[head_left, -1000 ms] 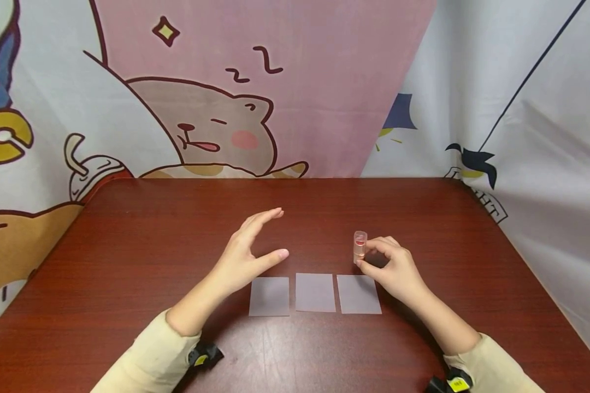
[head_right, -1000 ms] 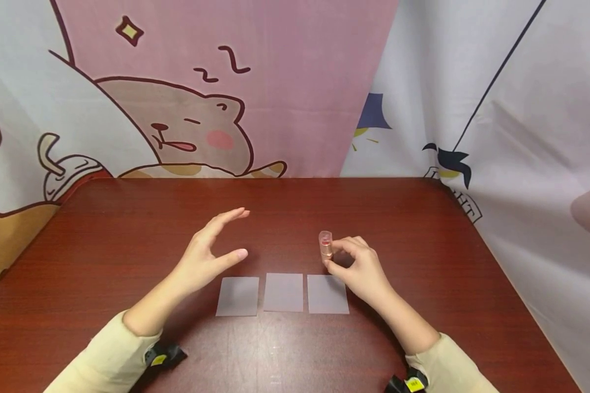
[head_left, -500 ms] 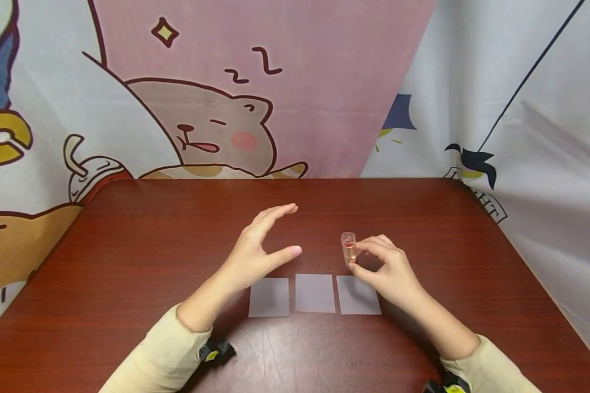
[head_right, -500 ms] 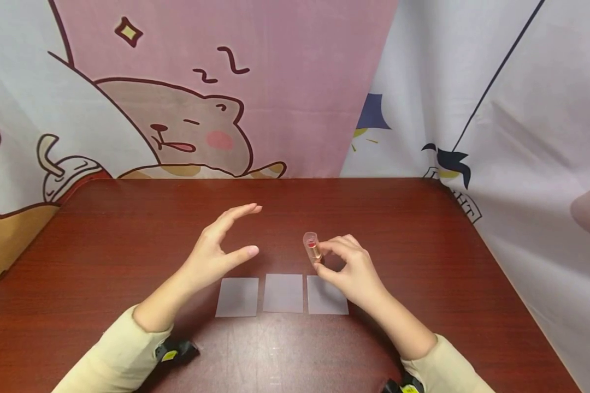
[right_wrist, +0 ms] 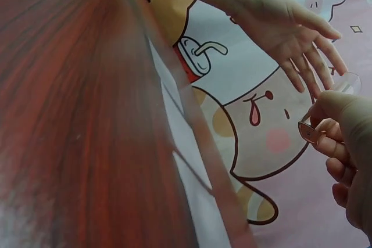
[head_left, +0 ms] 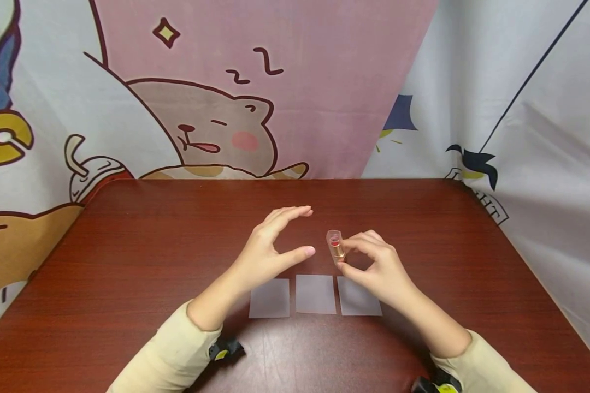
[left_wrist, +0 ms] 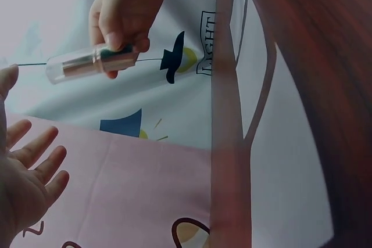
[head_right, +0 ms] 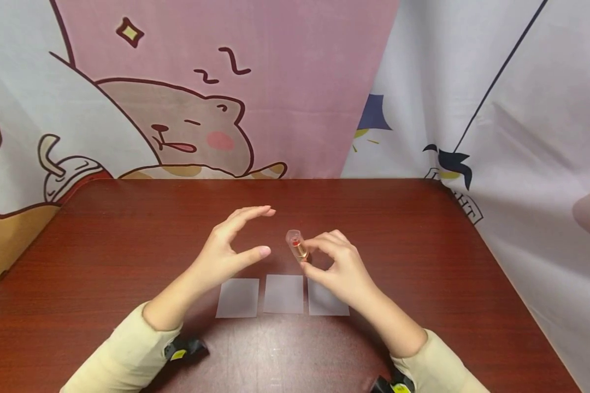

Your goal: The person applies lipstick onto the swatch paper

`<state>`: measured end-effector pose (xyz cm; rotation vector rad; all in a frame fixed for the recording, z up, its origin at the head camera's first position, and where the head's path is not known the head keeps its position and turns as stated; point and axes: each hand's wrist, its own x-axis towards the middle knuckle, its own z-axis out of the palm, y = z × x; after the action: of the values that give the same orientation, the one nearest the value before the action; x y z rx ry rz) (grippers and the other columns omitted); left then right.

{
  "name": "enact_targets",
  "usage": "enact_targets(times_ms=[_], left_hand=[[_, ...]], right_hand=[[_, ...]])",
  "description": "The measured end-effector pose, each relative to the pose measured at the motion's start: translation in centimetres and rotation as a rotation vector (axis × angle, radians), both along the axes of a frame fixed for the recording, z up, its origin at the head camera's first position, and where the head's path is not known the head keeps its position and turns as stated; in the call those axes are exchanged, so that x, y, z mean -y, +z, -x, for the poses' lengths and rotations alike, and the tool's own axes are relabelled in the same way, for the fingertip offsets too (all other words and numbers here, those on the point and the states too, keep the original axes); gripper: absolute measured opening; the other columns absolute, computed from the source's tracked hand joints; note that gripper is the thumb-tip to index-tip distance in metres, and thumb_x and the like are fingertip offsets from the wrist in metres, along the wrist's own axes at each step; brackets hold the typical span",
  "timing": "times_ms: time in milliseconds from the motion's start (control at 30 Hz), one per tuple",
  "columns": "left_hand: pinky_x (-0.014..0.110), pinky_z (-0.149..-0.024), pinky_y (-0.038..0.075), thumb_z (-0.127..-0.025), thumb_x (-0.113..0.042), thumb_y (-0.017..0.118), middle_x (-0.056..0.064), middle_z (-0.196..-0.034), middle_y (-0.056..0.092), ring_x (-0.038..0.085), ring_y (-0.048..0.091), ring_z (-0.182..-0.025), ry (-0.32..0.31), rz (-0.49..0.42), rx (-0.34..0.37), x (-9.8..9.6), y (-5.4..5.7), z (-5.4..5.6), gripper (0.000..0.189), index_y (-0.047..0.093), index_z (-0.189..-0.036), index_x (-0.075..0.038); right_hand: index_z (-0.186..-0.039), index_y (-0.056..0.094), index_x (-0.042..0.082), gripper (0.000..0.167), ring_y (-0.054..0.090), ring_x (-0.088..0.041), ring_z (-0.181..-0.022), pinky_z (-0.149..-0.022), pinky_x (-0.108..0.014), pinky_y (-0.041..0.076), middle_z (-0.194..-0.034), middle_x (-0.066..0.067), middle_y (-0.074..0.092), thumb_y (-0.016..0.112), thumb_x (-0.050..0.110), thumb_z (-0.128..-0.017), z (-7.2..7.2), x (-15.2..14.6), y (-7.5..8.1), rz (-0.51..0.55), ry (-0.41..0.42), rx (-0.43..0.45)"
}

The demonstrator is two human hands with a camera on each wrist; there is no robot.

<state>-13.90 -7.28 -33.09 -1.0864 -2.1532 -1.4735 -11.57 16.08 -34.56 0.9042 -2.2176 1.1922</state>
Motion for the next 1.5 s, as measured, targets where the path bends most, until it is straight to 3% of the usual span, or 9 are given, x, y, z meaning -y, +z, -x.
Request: enact_targets(times_ms=[167,367,733,967,1267,1500], left_hand=[[0.038,-0.100,0.038,-0.080,-0.014,0.078,0.002,-0.124,0.059,0.015,0.047,-0.120,-0.014,-0.004,0.001,-0.3,0.1,-0.1,0.058,0.054,-0.132,-0.007],[0.036,-0.100,0.039,-0.080,-0.012,0.078,0.003,-0.120,0.061,0.016,0.049,-0.118,-0.024,-0.017,-0.006,-0.6,0.0,-0.2,0.053,0.058,-0.129,-0.005],[0.036,-0.091,0.045,-0.079,-0.009,0.078,0.002,-0.111,0.065,0.016,0.054,-0.106,-0.034,-0.026,-0.030,-0.8,-0.6,-0.1,0.040,0.065,-0.117,-0.003],[0.032,-0.087,0.046,-0.080,-0.008,0.077,0.001,-0.103,0.066,0.015,0.056,-0.097,-0.033,-0.025,-0.040,-1.1,-1.0,0.0,0.035,0.067,-0.113,-0.003],[0.031,-0.084,0.047,-0.080,-0.005,0.076,0.000,-0.095,0.067,0.012,0.057,-0.091,-0.047,-0.032,-0.056,-1.3,-1.1,0.1,0.030,0.069,-0.109,-0.002],[0.031,-0.081,0.048,-0.079,-0.002,0.076,0.001,-0.092,0.067,0.014,0.058,-0.089,-0.055,-0.046,-0.069,-1.3,-1.0,0.0,0.028,0.069,-0.106,-0.002]], right_hand=[[-0.092,0.072,0.008,0.034,0.055,-0.020,-0.081,-0.072,-0.027,0.044,-0.084,0.004,0.066,0.080,-0.006,-0.063,1.1,-0.2,-1.4,-0.020,0.019,0.009],[-0.095,0.072,0.014,0.028,0.054,-0.011,-0.085,-0.073,-0.027,0.044,-0.086,0.012,0.065,0.078,0.002,-0.069,1.3,0.2,-1.2,-0.050,0.049,0.047],[-0.093,0.071,0.014,0.025,0.052,-0.010,-0.084,-0.072,-0.027,0.043,-0.083,0.010,0.065,0.075,0.002,-0.071,1.4,0.7,-1.1,-0.076,0.075,0.042],[-0.093,0.071,0.015,0.025,0.054,-0.015,-0.084,-0.074,-0.024,0.043,-0.083,0.013,0.063,0.075,0.004,-0.072,1.2,0.6,-1.2,-0.087,0.082,0.062],[-0.094,0.072,0.015,0.027,0.053,-0.011,-0.084,-0.072,-0.025,0.043,-0.085,0.013,0.064,0.076,0.001,-0.071,1.3,0.5,-1.5,-0.084,0.084,0.043],[-0.095,0.072,0.016,0.023,0.053,-0.009,-0.087,-0.075,-0.025,0.043,-0.087,0.015,0.063,0.076,0.006,-0.074,1.1,0.4,-1.4,-0.090,0.076,0.084]])
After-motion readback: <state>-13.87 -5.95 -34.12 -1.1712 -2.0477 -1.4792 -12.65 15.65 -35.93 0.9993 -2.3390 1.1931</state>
